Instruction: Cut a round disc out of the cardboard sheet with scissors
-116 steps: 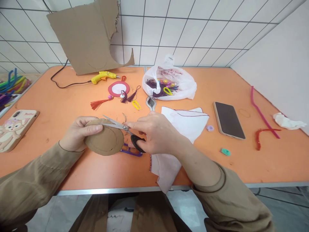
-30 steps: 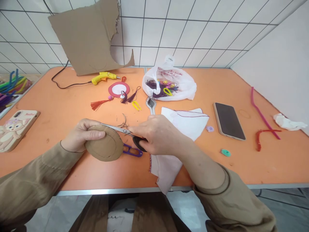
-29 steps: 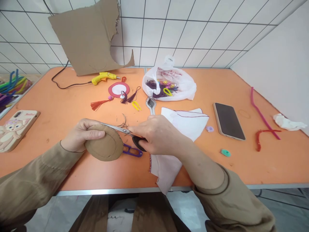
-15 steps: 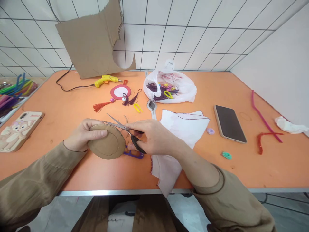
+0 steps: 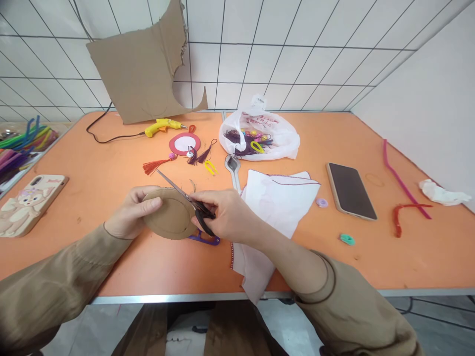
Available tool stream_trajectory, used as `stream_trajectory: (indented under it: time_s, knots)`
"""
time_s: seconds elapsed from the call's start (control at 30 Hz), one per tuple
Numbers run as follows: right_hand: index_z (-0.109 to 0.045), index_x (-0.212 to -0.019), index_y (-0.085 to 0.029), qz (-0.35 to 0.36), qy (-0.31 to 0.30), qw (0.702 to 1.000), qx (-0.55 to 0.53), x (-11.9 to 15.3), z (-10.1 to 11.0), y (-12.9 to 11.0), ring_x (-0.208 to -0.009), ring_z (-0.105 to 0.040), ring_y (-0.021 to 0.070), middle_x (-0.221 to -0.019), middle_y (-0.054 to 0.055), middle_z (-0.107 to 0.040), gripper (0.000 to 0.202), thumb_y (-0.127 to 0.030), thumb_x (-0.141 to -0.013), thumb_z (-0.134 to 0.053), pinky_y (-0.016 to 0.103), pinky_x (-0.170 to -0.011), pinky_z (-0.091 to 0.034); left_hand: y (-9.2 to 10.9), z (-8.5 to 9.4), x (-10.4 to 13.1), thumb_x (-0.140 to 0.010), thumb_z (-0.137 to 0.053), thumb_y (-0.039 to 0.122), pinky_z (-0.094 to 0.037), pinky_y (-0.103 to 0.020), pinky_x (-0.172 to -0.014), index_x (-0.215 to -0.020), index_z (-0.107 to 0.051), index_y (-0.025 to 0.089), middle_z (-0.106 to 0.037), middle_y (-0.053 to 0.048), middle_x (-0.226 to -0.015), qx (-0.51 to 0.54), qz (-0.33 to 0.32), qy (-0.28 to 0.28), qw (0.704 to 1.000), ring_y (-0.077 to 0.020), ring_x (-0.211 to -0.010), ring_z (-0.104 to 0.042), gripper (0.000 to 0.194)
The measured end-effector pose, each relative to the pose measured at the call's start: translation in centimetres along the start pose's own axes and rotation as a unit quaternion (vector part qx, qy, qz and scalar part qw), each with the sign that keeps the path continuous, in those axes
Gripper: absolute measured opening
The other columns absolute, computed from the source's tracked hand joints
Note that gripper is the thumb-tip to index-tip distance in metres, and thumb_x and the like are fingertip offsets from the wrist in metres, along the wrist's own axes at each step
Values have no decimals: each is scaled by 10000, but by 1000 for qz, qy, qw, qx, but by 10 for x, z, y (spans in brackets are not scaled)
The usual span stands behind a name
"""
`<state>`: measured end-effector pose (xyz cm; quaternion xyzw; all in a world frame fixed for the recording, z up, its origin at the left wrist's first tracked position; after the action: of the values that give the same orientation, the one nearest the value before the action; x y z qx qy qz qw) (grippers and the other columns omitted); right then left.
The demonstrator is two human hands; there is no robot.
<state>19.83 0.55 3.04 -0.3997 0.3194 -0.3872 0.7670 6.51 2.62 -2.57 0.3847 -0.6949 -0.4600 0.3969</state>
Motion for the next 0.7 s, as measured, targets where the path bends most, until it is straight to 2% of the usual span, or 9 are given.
stream_trajectory:
  time_s: [0.1,0.23,0.33,0.43,0.53,0.6,0.7]
  knots:
    - [-701,-855,-114,1,-7,1000,18,0,0,0,-534,-391,70,-599,-30,-518,156,-159,-752,-594,182,-488,-335,12,2,0,-736,-758,450,-537,-292,-673,-845,-792,148,-761,-82,-791,-5,-55,-3,998,-211,-718,-693,323]
    - [-665,-750,-147,63,16,990,129,3,1,-10,-525,-390,77,-566,-29,-525,101,-131,-747,-565,190,-493,-309,31,19,4,-826,-667,444,-532,-306,-774,-918,-791,193,-775,-77,-916,-20,-148,80,986,-233,-888,-703,294]
    - [-643,-728,-166,106,38,971,212,7,1,-18,-518,-395,86,-567,-23,-557,96,-128,-732,-554,209,-527,-319,38,25,8,-862,-579,542,-538,-341,-773,-908,-788,182,-771,-95,-893,-34,-178,120,976,-252,-885,-706,418]
    - [-629,-723,-174,121,50,960,248,10,0,-22,-514,-396,92,-550,-27,-550,98,-126,-725,-545,220,-563,-340,40,18,8,-869,-490,643,-539,-370,-791,-903,-792,168,-770,-117,-908,-64,-182,92,977,-273,-905,-703,564]
    - [-642,-746,-177,118,54,960,249,9,0,-22,-519,-409,96,-548,-28,-545,112,-127,-731,-543,218,-567,-352,40,6,8,-813,-652,556,-540,-343,-815,-917,-793,179,-774,-97,-955,-126,-176,39,975,-254,-927,-696,416]
    - [-661,-774,-172,113,55,965,230,9,1,-20,-520,-420,94,-559,-25,-549,121,-137,-746,-549,213,-548,-351,30,2,6,-751,-765,437,-553,-306,-748,-873,-793,178,-777,-72,-860,-145,-123,14,982,-217,-821,-703,288]
    - [-688,-806,-155,81,55,981,170,6,3,-13,-525,-421,90,-571,-24,-535,109,-173,-769,-587,211,-511,-343,17,6,3,-710,-810,391,-526,-236,-560,-749,-777,157,-735,-36,-659,-107,-47,30,993,-149,-593,-657,239]
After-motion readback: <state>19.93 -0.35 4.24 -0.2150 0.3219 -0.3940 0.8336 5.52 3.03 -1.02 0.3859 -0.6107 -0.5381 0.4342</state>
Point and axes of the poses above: each hand's wrist, its own x-axis away from the middle knuckle, its own z-axis out of the back of the hand, y = z × x, the point moved 10 cm from there along -x, towards the middle knuckle
